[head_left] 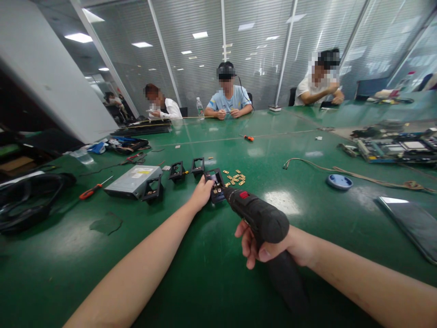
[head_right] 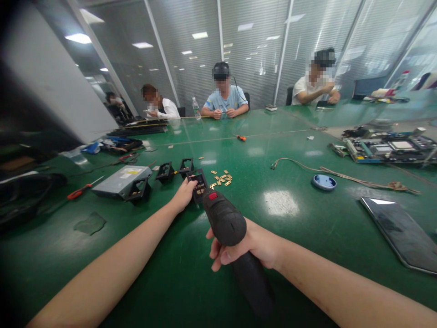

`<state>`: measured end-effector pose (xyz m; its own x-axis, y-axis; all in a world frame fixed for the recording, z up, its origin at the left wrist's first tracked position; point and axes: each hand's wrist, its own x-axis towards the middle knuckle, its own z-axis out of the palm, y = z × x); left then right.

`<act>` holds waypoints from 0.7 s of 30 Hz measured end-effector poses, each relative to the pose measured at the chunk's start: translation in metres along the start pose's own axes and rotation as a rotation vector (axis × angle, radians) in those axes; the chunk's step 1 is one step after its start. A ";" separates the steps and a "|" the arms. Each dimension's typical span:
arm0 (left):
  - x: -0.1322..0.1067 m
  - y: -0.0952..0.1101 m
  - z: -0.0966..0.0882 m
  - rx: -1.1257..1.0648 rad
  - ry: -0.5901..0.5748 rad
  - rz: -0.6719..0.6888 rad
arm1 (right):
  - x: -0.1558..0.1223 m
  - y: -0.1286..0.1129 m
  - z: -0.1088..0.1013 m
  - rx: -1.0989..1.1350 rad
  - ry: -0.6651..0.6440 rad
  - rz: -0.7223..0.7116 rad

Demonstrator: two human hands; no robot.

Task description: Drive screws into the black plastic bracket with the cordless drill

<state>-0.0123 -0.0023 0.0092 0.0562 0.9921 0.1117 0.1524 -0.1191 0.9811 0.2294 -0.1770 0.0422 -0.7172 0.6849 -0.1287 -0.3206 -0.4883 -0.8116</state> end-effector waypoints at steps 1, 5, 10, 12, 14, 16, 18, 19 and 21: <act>0.001 -0.001 0.000 -0.001 -0.004 -0.002 | 0.000 0.000 0.000 0.001 0.001 0.002; 0.002 -0.002 -0.001 -0.010 -0.009 -0.015 | -0.001 -0.004 0.003 -0.018 -0.008 0.006; -0.001 0.003 0.000 0.006 0.008 -0.024 | -0.003 -0.010 0.006 -0.045 -0.017 0.015; -0.001 0.005 0.001 0.008 0.007 -0.024 | -0.004 -0.011 0.007 -0.048 -0.018 0.018; -0.001 0.005 0.001 0.003 0.004 -0.021 | -0.003 -0.010 0.006 -0.046 -0.023 0.018; 0.000 0.004 0.001 -0.002 0.000 -0.015 | -0.002 -0.009 0.006 -0.041 -0.026 0.021; 0.001 0.002 0.001 -0.005 0.002 -0.009 | -0.002 -0.009 0.005 -0.035 -0.025 0.024; 0.002 0.001 0.001 -0.006 0.004 -0.008 | -0.002 -0.008 0.004 -0.034 -0.024 0.024; 0.002 0.000 0.001 -0.008 0.006 -0.013 | -0.002 -0.008 0.004 -0.034 -0.023 0.022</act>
<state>-0.0111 -0.0002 0.0092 0.0480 0.9938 0.1002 0.1455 -0.1062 0.9836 0.2309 -0.1762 0.0515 -0.7380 0.6613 -0.1342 -0.2834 -0.4842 -0.8278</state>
